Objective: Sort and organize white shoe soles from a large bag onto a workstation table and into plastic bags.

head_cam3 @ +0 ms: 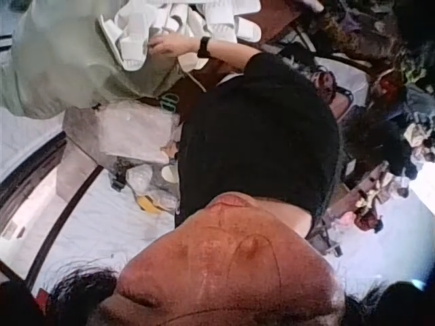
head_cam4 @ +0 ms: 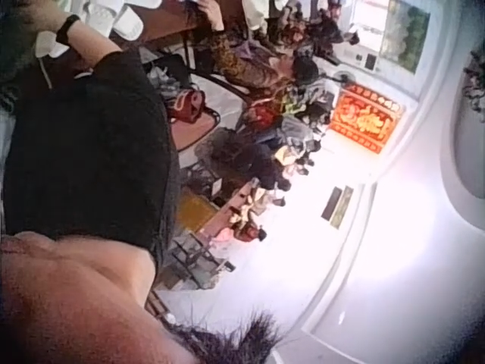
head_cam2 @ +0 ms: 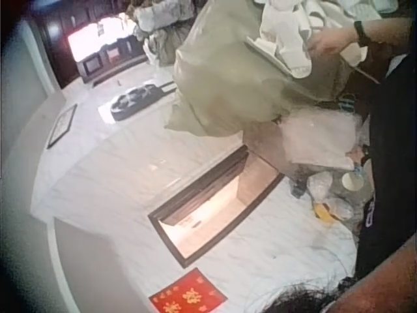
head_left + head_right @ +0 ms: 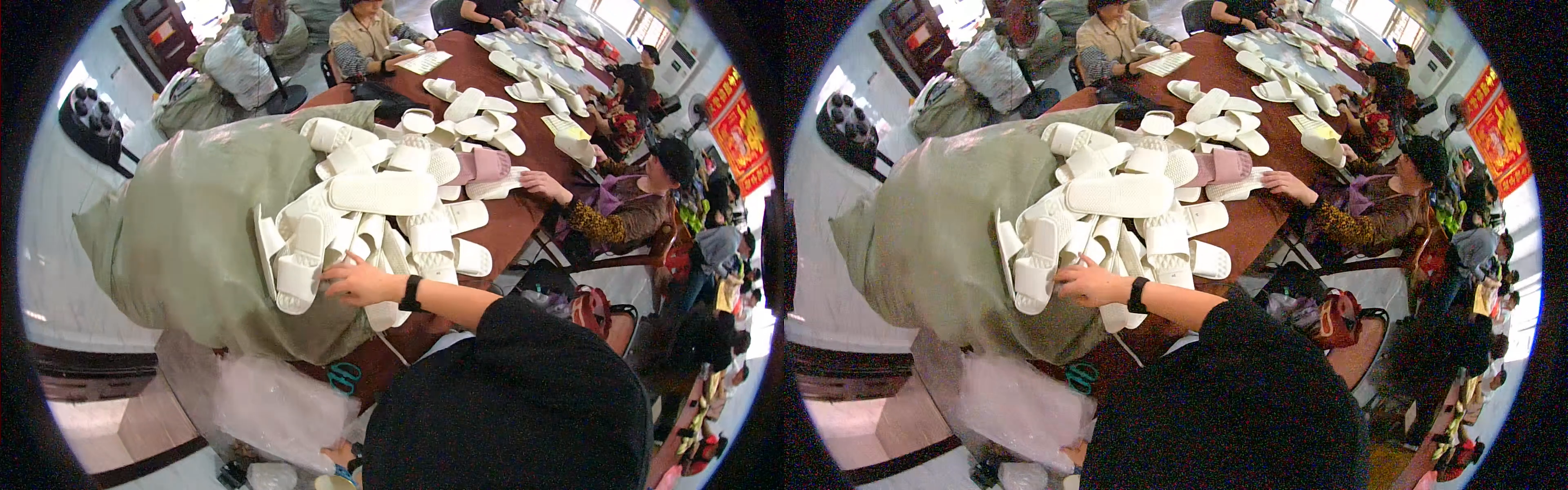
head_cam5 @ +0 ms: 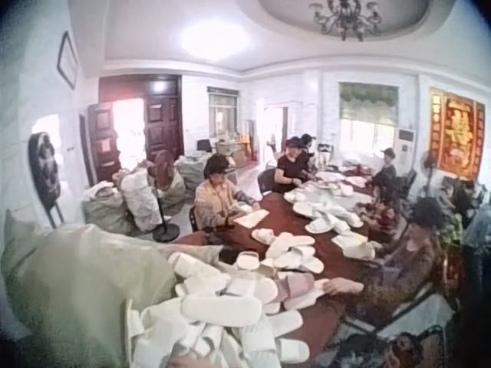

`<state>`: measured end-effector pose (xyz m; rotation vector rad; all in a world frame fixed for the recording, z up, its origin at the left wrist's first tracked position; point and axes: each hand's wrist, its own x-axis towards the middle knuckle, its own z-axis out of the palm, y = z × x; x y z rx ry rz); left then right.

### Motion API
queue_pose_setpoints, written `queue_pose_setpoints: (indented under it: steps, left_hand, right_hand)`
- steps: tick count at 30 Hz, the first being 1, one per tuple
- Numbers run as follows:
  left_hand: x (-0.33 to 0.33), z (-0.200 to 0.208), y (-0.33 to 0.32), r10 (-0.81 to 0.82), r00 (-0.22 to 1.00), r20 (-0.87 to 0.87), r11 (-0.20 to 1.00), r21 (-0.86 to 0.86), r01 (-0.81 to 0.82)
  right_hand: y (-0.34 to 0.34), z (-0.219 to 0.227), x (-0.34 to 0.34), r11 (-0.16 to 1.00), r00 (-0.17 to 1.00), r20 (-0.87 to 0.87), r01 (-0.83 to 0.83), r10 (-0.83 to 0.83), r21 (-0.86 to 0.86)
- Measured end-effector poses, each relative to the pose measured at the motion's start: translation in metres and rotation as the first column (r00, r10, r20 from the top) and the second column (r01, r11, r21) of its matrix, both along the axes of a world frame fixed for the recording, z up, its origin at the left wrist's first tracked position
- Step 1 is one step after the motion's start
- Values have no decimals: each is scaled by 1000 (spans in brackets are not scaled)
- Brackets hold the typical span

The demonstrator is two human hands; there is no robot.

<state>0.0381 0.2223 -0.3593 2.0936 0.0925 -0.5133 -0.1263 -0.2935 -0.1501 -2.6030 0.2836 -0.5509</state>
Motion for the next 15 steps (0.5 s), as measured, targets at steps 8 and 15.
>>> queue_pose_setpoints:
  steps: [8,15]
  left_hand:
    - [38,132,30,-135,939,315,843,535,-58]
    - [-28,395,-77,268,901,340,812,423,-401]
  right_hand:
    - [-115,-68,-216,589,602,-79,796,-794,140]
    - [-85,-115,-263,-6,491,-632,787,-600,617]
